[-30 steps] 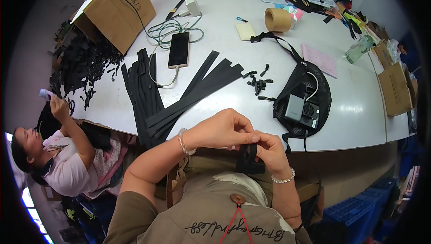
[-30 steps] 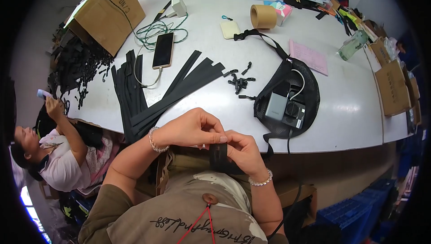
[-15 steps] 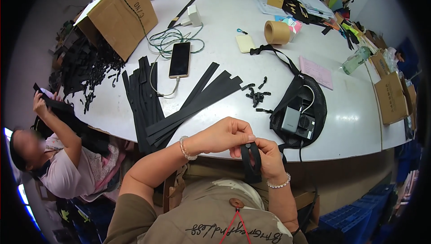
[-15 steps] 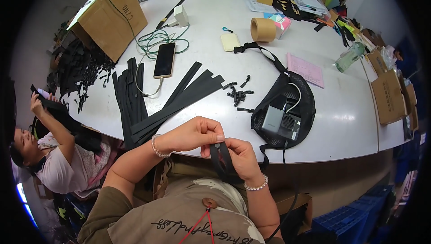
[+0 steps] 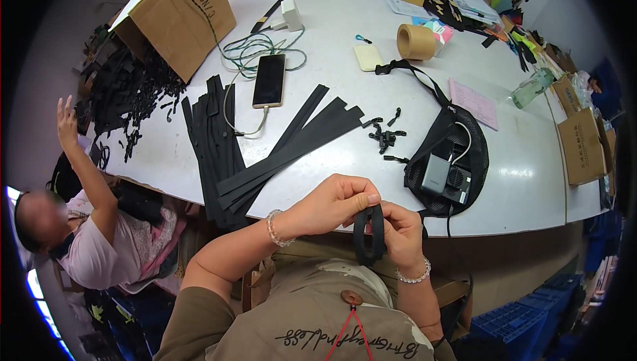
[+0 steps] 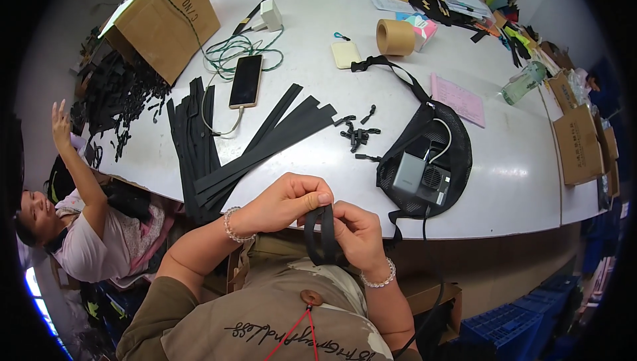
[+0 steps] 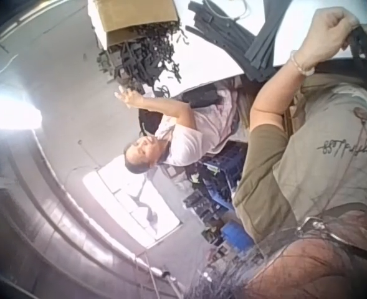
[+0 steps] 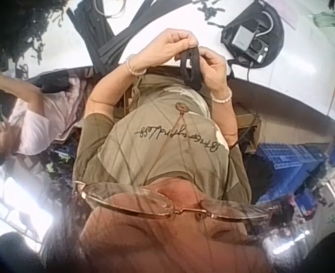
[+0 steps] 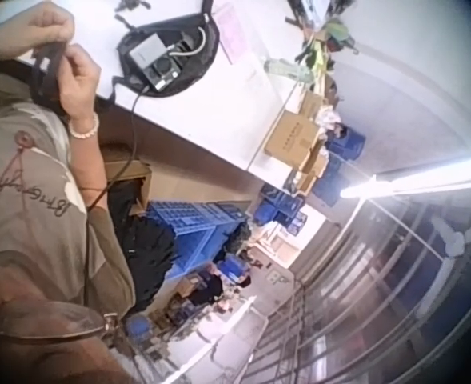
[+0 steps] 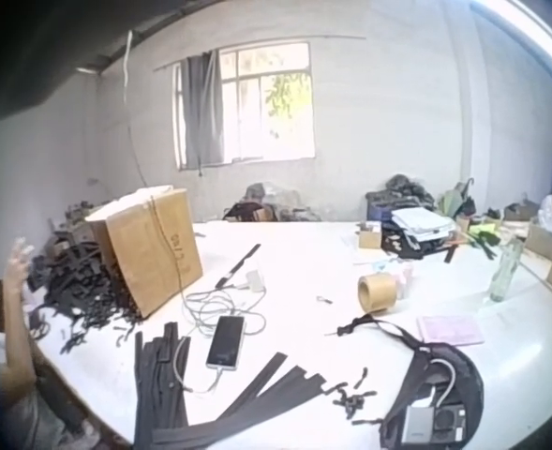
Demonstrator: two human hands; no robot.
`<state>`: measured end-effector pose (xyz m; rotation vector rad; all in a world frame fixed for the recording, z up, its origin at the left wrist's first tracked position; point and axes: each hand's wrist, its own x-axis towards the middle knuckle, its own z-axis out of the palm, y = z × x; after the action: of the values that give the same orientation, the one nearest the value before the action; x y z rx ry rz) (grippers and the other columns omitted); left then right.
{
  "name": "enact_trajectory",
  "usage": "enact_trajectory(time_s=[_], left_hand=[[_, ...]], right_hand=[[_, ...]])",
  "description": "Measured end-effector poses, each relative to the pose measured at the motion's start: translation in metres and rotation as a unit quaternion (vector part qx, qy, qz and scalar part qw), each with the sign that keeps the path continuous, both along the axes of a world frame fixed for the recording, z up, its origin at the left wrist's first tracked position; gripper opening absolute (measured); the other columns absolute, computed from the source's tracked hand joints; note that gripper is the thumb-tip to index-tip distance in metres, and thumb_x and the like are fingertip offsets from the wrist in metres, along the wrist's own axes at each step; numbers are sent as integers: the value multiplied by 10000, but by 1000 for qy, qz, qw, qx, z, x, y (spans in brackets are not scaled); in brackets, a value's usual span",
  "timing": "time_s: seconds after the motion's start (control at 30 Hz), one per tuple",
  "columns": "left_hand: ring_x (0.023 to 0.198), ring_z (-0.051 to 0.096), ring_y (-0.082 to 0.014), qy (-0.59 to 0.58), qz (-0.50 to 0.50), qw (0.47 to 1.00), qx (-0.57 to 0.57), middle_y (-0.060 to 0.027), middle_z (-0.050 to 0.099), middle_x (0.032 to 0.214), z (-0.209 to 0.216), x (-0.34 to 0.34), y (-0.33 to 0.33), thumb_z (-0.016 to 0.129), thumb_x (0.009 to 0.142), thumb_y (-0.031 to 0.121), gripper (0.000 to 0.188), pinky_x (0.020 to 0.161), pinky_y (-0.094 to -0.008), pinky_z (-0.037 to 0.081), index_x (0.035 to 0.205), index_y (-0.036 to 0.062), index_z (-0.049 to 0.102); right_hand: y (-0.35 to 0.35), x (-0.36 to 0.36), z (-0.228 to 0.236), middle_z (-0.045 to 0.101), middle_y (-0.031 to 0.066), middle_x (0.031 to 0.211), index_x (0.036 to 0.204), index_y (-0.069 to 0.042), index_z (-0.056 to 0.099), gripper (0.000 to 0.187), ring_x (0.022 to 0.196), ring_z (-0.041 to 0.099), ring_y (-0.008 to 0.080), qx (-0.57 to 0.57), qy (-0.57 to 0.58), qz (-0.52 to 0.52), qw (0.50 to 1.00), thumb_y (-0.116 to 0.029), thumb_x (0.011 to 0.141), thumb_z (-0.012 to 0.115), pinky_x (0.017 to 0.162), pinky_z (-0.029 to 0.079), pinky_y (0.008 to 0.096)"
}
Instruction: Assembling plastic buckles and clips onto fabric straps at a workstation.
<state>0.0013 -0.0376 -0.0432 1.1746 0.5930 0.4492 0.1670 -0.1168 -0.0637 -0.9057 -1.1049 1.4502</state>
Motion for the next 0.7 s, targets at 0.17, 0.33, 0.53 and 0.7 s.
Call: enact_trajectory(time_s=[0.17,0.33,0.53,0.7], left_hand=[[517,385,4,-11,-47,998,-32,68,517,645,3,-4,5,514,940,227,219,453,-159,309,834,50,585],[485,401,-6,-23,-83,995,-44,54,536,619,14,-9,2,537,926,215,202,431,-166,306,821,50,589],[480,406,-7,-28,15,998,-46,53,506,619,4,-19,7,535,928,239,240,438,-153,342,795,42,567],[504,444,-47,-68,-3,995,-72,-4,532,638,-1,-22,17,448,966,257,308,468,-178,381,879,-5,586]], right_hand=[[-4,-5,-5,612,36,746,858,22,625,123,650,553,93,93,-133,-50,985,-96,874,593,597,427,212],[-12,-15,13,583,72,667,779,-7,627,57,564,546,165,206,-241,-110,942,-52,809,609,527,410,255],[-22,-23,20,591,102,700,816,-12,637,71,572,548,244,322,-252,-33,912,-9,747,622,532,422,317],[-29,-16,0,610,78,744,832,11,630,50,620,571,167,171,-170,-48,969,3,796,597,585,446,257]])
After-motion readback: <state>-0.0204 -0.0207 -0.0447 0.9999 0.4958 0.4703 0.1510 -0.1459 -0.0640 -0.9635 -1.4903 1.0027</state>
